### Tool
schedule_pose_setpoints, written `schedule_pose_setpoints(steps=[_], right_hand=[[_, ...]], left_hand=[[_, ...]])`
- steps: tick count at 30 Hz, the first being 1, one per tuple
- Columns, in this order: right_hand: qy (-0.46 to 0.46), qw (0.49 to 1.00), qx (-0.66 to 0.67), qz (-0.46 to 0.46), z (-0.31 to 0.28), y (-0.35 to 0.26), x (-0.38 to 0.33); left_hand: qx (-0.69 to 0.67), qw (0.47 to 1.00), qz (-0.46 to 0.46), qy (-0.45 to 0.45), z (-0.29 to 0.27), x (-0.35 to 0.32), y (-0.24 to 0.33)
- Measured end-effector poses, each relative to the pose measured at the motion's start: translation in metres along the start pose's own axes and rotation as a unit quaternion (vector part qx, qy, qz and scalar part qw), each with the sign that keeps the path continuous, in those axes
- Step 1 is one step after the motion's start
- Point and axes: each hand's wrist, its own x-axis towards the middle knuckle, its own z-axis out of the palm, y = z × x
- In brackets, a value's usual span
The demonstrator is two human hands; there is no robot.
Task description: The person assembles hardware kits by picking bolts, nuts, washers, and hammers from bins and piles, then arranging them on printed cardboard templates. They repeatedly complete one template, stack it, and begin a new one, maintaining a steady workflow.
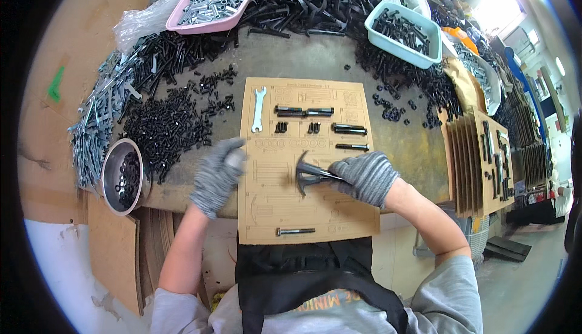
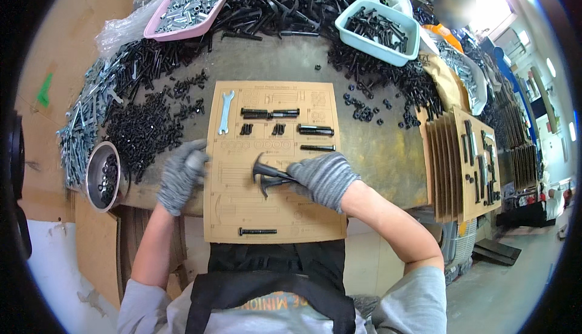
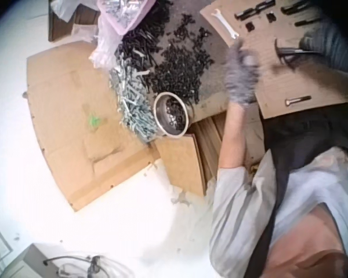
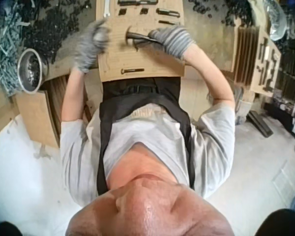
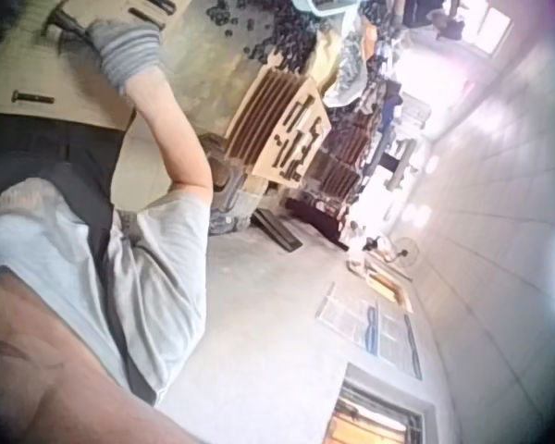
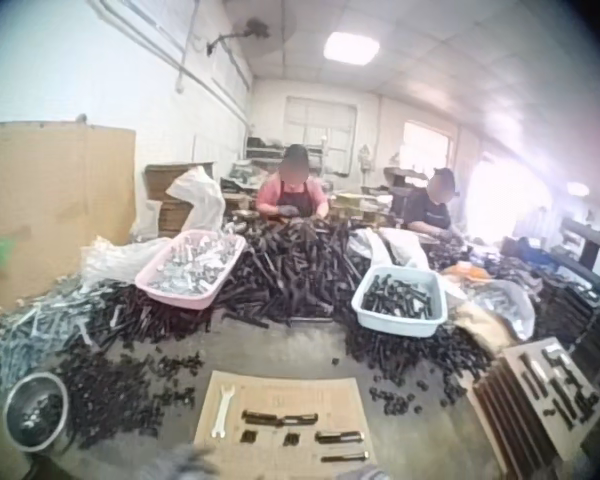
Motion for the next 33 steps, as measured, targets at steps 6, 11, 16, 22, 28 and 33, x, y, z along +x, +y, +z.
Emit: schedule_pose_setpoints(steps=[6,11,16,22,28,33], right_hand=[[0.176,0.973,0.146,-0.03,0.012,-0.028,-0.005],[0.194,0.932,0.3,0.059,0.036,-0.032,-0.023],[0.218,0.935,0.267,0.078,0.064,-0.049,-0.025],[0.192,0.943,0.254,0.097,0.089,-0.064,-0.029],[0.243,0.953,0.106,0.145,0.065,-0.012,-0.04],[0.169,0.975,0.048,0.135,0.072,0.024,-0.044]], left_hand=[[-0.109,0.98,-0.11,-0.128,0.046,-0.027,0.037],[-0.129,0.977,-0.155,-0.07,0.038,-0.036,0.032],[-0.072,0.989,-0.128,-0.021,0.035,-0.054,0.023],[0.398,0.91,0.083,-0.085,0.015,-0.078,0.006],[0.389,0.912,0.091,-0.093,0.015,-0.079,0.003],[0.429,0.886,0.129,-0.121,0.016,-0.074,0.008]])
